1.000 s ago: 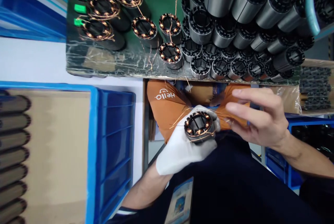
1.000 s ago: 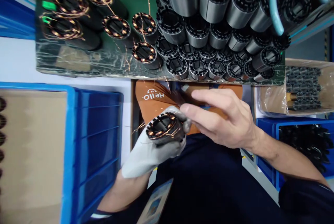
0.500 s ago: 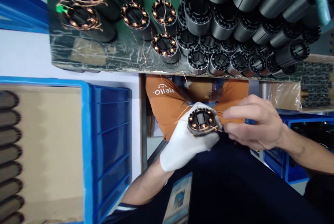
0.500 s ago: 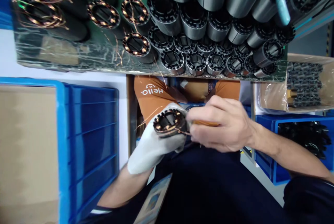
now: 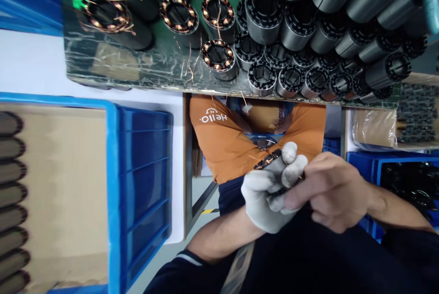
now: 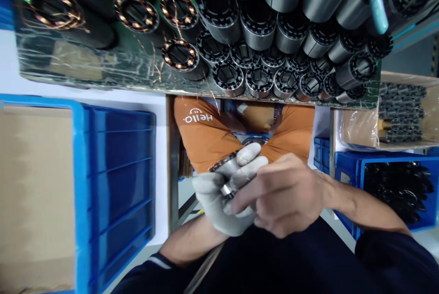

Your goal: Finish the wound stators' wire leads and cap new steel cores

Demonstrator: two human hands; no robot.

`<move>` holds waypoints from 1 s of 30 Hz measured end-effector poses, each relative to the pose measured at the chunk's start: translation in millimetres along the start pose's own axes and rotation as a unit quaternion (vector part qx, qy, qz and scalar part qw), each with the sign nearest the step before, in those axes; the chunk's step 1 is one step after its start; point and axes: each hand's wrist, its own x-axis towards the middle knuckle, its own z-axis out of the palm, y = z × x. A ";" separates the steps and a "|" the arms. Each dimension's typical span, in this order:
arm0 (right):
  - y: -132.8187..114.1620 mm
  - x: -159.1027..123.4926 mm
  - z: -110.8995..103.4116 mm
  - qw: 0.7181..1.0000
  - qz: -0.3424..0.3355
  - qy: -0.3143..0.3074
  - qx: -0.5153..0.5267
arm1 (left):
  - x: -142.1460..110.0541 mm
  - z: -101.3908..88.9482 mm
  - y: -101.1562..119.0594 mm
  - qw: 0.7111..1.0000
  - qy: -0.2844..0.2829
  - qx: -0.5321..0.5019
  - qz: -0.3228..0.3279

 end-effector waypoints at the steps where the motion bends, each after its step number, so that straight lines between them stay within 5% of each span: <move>1: 0.4 1.6 -3.6 0.999 -0.010 0.023 0.048 | 2.8 0.1 2.8 1.000 -0.007 0.004 -0.004; 4: 3.1 11.4 -19.1 0.963 -0.017 0.137 0.233 | 8.5 -0.5 17.1 0.996 -0.024 0.082 -0.009; 7: 9.2 23.4 -45.0 0.941 0.053 0.160 0.292 | 9.3 -5.3 27.8 0.986 -0.034 0.165 -0.005; 10: 12.5 25.4 -70.6 0.939 0.071 0.245 0.230 | 8.0 -17.6 33.0 0.976 -0.021 0.218 0.020; 13: 2.2 14.6 -70.8 0.926 0.061 0.368 0.061 | 7.4 -31.8 40.4 0.947 0.018 0.302 0.111; 18: -29.3 6.0 -21.8 0.973 0.088 0.102 -0.187 | 5.9 -31.4 55.5 0.858 0.046 0.476 0.186; 21: -35.8 11.7 -11.7 0.965 0.015 0.098 -0.242 | 3.7 -23.0 59.3 0.813 0.069 0.543 0.199; 23: -34.7 13.4 -16.8 0.954 -0.034 0.127 -0.268 | 2.6 -21.7 59.7 0.821 0.055 0.532 0.197; 26: -28.1 14.5 -24.7 0.970 -0.095 0.156 -0.159 | 3.8 -26.9 58.3 0.858 0.015 0.491 0.151; 30: -16.8 23.8 -13.6 0.979 -0.112 0.075 0.152 | 8.8 -35.0 49.1 0.877 -0.001 0.469 0.108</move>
